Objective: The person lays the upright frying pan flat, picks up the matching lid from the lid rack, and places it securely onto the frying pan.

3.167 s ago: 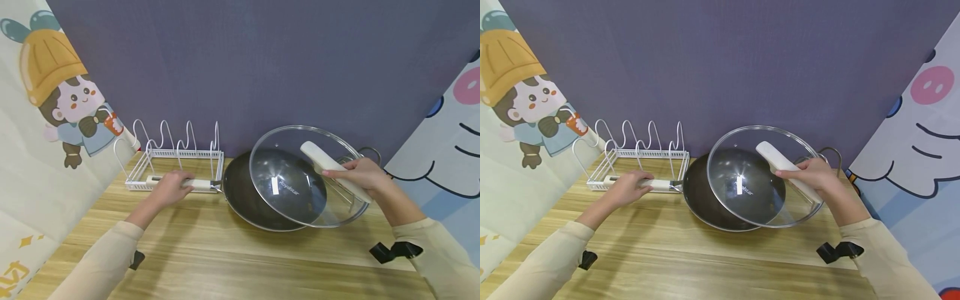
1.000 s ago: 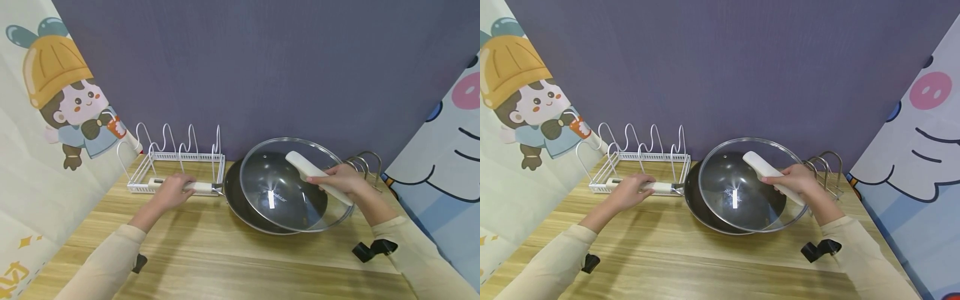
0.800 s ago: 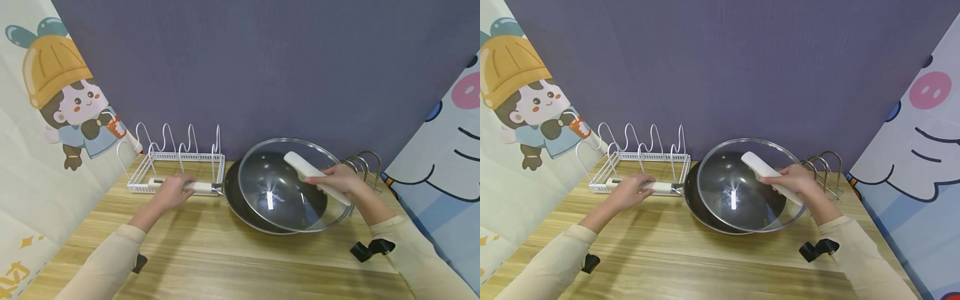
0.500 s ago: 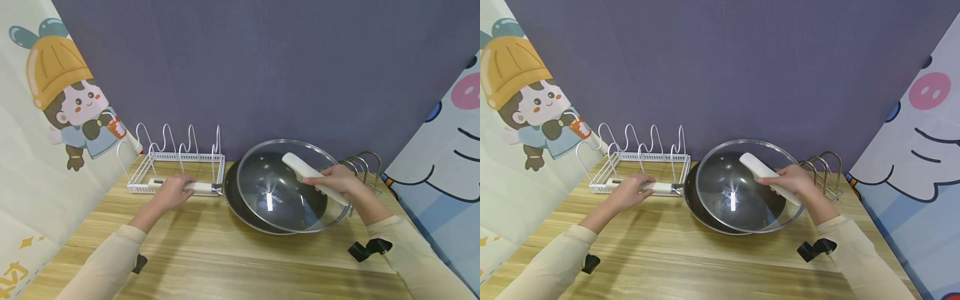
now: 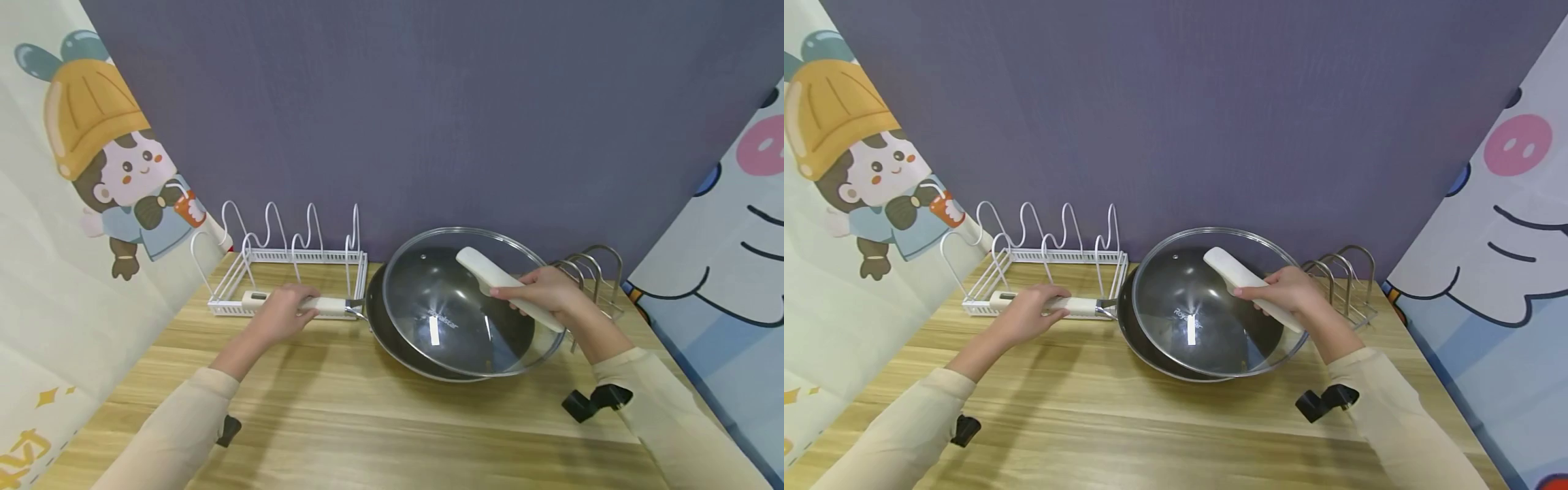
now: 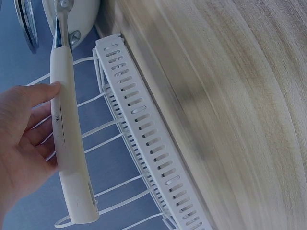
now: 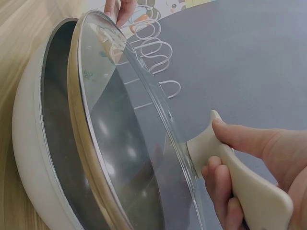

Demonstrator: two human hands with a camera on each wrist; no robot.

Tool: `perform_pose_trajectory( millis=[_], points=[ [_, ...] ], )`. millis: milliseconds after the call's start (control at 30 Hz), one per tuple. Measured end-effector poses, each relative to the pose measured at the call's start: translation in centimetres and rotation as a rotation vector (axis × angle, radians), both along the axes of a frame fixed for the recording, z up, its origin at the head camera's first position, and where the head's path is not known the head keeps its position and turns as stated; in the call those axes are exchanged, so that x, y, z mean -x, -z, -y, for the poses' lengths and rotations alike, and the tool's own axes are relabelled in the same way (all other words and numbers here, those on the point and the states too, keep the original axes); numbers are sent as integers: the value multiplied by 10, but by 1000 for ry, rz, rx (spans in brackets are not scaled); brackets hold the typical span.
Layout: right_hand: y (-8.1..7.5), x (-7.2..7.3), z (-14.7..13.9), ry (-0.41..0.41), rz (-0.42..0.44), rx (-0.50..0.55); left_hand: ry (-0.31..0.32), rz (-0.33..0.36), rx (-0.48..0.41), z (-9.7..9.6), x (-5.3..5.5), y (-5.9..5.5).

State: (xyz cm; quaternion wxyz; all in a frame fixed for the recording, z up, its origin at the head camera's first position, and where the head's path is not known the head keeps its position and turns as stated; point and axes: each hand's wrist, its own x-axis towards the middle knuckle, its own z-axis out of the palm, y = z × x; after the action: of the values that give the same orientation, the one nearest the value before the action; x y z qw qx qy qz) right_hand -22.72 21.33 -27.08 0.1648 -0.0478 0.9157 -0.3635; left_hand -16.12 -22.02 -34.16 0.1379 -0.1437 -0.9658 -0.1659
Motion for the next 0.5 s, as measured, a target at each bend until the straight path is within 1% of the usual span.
perform_pose_trajectory(
  millis=[333, 500],
  points=[
    [1, 2, 5, -3, 17, 1, -3, 22, -14, 1, 3, 1],
    [4, 3, 7, -14, 29, 2, -12, 29, -20, 1, 1, 3]
  ],
)
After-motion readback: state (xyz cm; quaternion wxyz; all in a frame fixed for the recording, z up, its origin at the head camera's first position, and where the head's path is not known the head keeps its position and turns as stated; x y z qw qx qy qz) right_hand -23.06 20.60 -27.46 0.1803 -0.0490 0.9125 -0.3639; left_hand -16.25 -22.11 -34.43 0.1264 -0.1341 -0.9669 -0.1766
